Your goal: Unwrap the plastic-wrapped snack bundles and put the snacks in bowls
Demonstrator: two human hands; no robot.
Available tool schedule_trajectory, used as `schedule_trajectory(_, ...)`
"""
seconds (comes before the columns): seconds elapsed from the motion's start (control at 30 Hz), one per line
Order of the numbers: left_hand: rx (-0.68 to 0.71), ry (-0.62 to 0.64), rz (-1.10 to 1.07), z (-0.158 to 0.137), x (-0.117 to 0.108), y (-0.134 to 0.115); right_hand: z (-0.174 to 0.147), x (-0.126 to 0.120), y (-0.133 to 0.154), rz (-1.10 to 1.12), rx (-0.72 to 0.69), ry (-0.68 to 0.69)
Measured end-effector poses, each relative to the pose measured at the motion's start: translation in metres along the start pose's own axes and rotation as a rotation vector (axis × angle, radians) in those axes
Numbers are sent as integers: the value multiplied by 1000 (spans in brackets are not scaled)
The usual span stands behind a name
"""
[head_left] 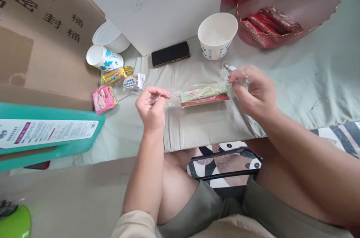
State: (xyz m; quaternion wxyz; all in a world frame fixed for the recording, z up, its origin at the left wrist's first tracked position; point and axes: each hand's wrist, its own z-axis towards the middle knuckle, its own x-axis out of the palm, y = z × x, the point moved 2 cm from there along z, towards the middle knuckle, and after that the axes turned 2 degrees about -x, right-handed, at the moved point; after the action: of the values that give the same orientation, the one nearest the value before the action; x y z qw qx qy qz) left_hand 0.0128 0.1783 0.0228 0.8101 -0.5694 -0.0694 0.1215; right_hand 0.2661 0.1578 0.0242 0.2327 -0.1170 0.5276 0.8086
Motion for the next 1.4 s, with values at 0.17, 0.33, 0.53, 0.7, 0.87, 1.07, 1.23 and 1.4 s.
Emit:
schedule_trajectory(0.17, -2, 88, -18, -5, -9, -14, -9, -13, 8, 146, -94, -24)
schedule_trajectory(0.33, -273, 484, -91, -6, -19, -6, -9, -24, 7, 190, 93, 271)
schedule_trajectory(0.53, -510, 1073, -77, -3, -19, -14, -7, -20, 2, 254, 282, 958)
schedule_trajectory(0.7, -585, 1408, -22, -7, -10, -19, -16, -13, -4, 187, 402, 1243)
schedule_trajectory(0.87, -282, 646, 5, 1, -8, 1, -13, -9, -8, 202, 467, 1037)
schedule_trajectory(1.07, 17, 525, 449, 1, -6, 7, -12, -4, -13, 303, 343, 632)
schedule_trajectory(1.23, -79, 263, 663, 5, -11, 19, -13, 9, -12, 69, 76, 305)
schedule_trajectory(1.4, -260, 31, 777, 12, -19, 29, -16, 39, -1, -218, -330, 460)
